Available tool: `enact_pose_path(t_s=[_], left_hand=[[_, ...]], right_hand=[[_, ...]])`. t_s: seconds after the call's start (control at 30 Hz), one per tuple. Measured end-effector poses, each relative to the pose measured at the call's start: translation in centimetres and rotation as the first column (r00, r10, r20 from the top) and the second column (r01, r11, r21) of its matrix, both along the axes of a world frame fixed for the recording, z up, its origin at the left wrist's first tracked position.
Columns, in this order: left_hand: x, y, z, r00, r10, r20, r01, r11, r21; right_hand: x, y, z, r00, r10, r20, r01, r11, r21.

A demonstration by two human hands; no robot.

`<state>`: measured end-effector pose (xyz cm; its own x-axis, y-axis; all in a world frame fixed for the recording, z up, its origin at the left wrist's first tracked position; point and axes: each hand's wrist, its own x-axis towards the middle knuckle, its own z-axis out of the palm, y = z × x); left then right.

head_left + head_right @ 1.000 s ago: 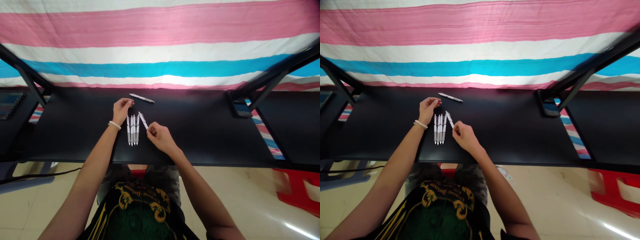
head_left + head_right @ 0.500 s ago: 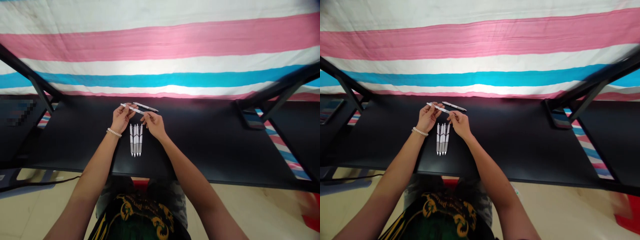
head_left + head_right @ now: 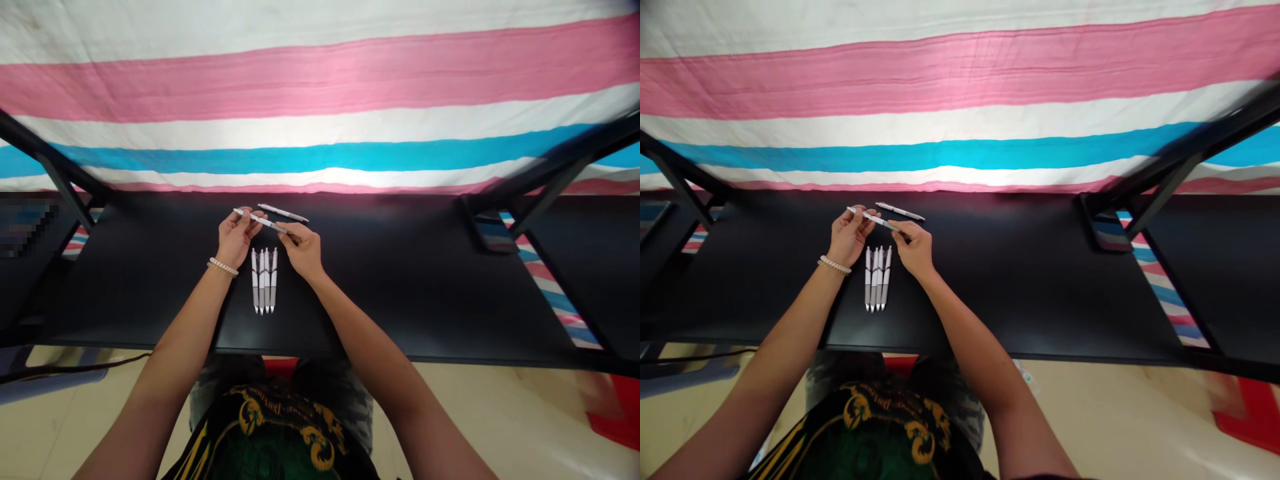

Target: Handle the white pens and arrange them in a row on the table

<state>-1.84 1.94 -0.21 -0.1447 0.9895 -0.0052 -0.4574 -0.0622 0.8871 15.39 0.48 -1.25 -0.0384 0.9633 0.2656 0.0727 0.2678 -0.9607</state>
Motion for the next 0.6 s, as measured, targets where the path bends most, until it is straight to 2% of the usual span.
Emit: enact_pose_path(t_s=[0.13, 0.27, 0.4, 0.53, 0.6], left_hand=[[-0.12, 0.01, 0.10, 1.000, -0.009, 0.010, 0.009, 1.000, -0.003], [-0.04, -0.05, 0.20, 1.000, -0.022, 0.009, 0.022, 1.000, -0.019], [0.02, -0.07, 0.20, 0.999, -0.036, 0.026, 0.036, 0.999, -0.012], [-0.01, -0.10, 0.20, 0.998, -0.041, 0.042, 0.041, 0.999, -0.008], [0.00, -0.14, 0.23, 0.998, -0.046, 0.043, 0.047, 0.999, -0.010]], right_hand=[[0.03, 0.24, -0.05, 0.997, 0.036, -0.075, -0.042, 0.995, -0.086], [0.21, 0.38, 0.08, 0.999, 0.003, -0.053, -0.002, 0.999, 0.032], [0.30, 0.52, 0.06, 0.997, 0.031, -0.076, -0.037, 0.997, -0.073], [0.37, 0.67, -0.12, 0.998, 0.021, -0.054, -0.021, 1.000, 0.010], [0.40, 0.73, -0.21, 0.996, 0.034, -0.080, -0.036, 0.999, -0.018]])
